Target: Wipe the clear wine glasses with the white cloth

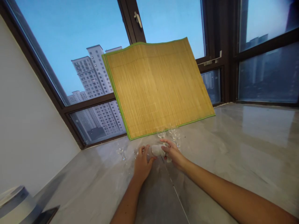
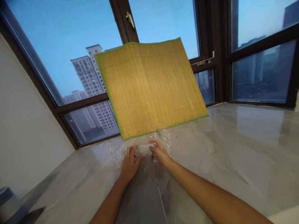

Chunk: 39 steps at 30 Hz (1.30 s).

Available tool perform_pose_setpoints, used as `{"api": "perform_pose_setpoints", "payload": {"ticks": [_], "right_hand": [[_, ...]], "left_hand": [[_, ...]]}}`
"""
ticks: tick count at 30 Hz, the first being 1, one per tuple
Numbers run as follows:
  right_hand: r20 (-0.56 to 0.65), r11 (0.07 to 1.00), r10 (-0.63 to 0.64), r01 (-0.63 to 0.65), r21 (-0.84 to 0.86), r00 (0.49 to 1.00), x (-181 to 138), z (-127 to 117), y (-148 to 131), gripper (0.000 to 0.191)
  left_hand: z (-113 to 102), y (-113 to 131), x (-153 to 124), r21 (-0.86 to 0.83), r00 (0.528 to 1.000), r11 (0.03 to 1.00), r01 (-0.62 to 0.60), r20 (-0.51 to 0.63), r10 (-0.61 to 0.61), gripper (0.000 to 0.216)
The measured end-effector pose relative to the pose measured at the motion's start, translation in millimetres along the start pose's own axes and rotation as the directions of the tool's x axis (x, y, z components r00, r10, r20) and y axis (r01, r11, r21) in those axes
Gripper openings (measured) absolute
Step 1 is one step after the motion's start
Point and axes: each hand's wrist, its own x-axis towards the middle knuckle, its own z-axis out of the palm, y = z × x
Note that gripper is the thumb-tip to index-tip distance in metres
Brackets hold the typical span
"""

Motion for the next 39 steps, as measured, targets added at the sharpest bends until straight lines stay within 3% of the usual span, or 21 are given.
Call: {"api": "perform_pose_setpoints", "payload": {"ticks": [9,12,14,17,20,22,25,28,31,35,39], "right_hand": [[-0.063,0.999,0.041,-0.041,0.008,0.997,-1,0,-11,0.046],[-0.136,0.999,0.035,-0.035,0.007,0.99,1,-3,-14,0.045],[-0.149,0.999,0.011,-0.015,-0.03,0.989,2,-5,-15,0.045],[-0.067,0.994,-0.005,-0.002,-0.109,0.998,-1,-3,-13,0.047],[0.17,0.989,0.094,-0.073,-0.126,0.981,-7,1,-12,0.044],[0.336,0.982,0.153,-0.106,-0.155,0.929,-11,3,-13,0.044],[0.433,0.975,0.059,0.04,-0.218,0.9,-14,4,-14,0.045],[0.392,0.944,-0.102,0.213,-0.251,0.914,-12,2,-14,0.042],[0.287,0.913,-0.205,0.289,-0.29,0.936,-10,2,-12,0.051],[0.239,0.886,-0.272,0.34,-0.316,0.932,-12,6,-10,0.081],[0.25,0.911,-0.261,0.324,-0.255,0.932,-16,10,-12,0.078]], "left_hand": [[4,-10,0,-0.076,0.998,0.997,0.031,-0.045,-0.035,0.054],[3,-20,5,-0.196,0.973,0.97,0.141,-0.154,-0.172,0.054],[2,-26,9,-0.316,0.921,0.924,0.216,-0.25,-0.3,0.055],[0,-25,14,-0.556,0.86,0.794,0.245,-0.253,-0.443,0.056],[-1,-15,13,-0.744,0.868,0.625,0.236,-0.127,-0.48,0.059],[0,-8,12,-0.781,0.88,0.582,0.226,-0.093,-0.466,0.06],[-1,-4,10,-0.746,0.899,0.642,0.176,-0.143,-0.413,0.057],[-2,-8,10,-0.729,0.898,0.671,0.137,-0.195,-0.395,0.052],[0,-9,10,-0.758,0.902,0.64,0.124,-0.182,-0.391,0.05],[7,2,5,-0.718,0.969,0.682,0.138,-0.045,-0.243,0.052],[11,19,0,-0.693,0.994,0.712,0.113,0.084,-0.076,0.055]]}}
